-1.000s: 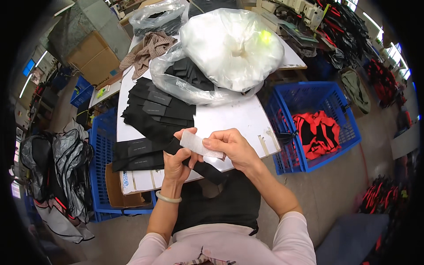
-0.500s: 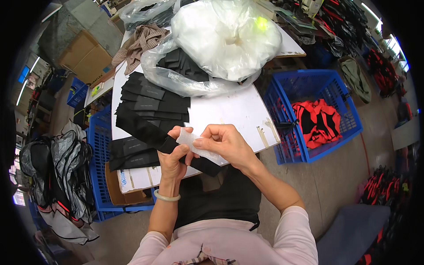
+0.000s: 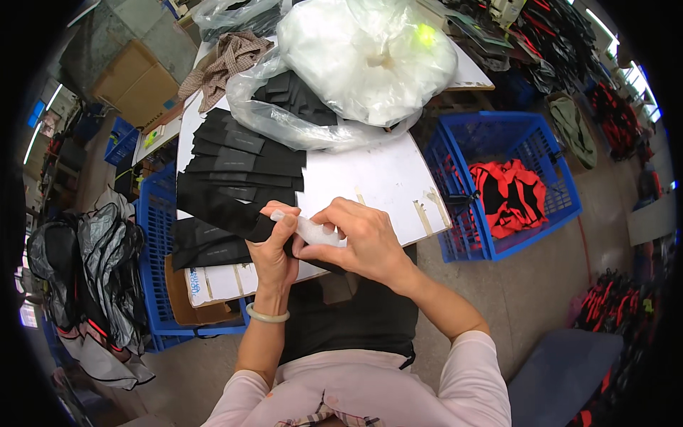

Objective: Applying double-sided adhesive strips to fabric components on a workbench in a manufacturing environment.

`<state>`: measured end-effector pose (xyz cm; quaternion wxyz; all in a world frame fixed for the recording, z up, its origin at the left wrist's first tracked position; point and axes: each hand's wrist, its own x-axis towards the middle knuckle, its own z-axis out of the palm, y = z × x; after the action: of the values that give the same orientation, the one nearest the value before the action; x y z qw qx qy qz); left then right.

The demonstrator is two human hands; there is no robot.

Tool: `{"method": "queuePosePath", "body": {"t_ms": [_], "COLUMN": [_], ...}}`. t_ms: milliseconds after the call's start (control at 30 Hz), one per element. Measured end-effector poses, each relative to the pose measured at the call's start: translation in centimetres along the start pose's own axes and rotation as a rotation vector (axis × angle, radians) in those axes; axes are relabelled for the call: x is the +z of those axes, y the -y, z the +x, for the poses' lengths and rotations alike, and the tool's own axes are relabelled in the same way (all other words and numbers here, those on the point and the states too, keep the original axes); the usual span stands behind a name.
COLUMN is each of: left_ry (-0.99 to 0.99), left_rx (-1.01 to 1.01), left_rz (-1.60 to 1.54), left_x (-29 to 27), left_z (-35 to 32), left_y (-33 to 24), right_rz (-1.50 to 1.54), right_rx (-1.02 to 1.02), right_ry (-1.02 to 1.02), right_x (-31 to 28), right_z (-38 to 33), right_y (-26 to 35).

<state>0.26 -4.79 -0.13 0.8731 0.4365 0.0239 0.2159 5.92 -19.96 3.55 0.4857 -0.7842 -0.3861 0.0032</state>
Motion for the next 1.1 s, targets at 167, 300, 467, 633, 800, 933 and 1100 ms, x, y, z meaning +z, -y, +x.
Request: {"method": "queuePosePath", "body": {"t_ms": [167,300,467,633,800,933,1100], "left_ry": [-0.017,-0.006,-0.211,-0.389,-0.362,-0.342,-0.294], "left_rx": [-0.017,-0.079,-0.219,-0.390,-0.386,-0.257,-0.210], "left_rz": [-0.025,0.025,-0.225,-0.585,-0.577,-0.501,-0.478], "left_x": [0.5,1.0,1.1,-1.2,-0.9,0.1,-0.1], "left_z": [-0.2,-0.2,0.8,3.1,2.6,2.4,2.1], "left_y": [-0.1,-0.1,-0.5,-1.0,-0.7,-0.8,-0.8], "right_rz": [0.159,0.206,0.481,0.339,0.116,-0.089,-0.234], "right_rx": [0.008,-0.028,0.201,0.164,0.130,0.025,0.056], "right_ry": [-0.027,-0.101,-0.077,0.256,0.227,0.053,-0.017], "right_x": [0.5,1.0,0.9,-1.4,-0.8,0.4,1.0], "right_z": [-0.5,0.4,0.5,-0.9,-0.3,-0.8,-0.8], "right_y": [-1.3,-0.7,-0.6,-0.9,-0.2,0.1,0.9]}}
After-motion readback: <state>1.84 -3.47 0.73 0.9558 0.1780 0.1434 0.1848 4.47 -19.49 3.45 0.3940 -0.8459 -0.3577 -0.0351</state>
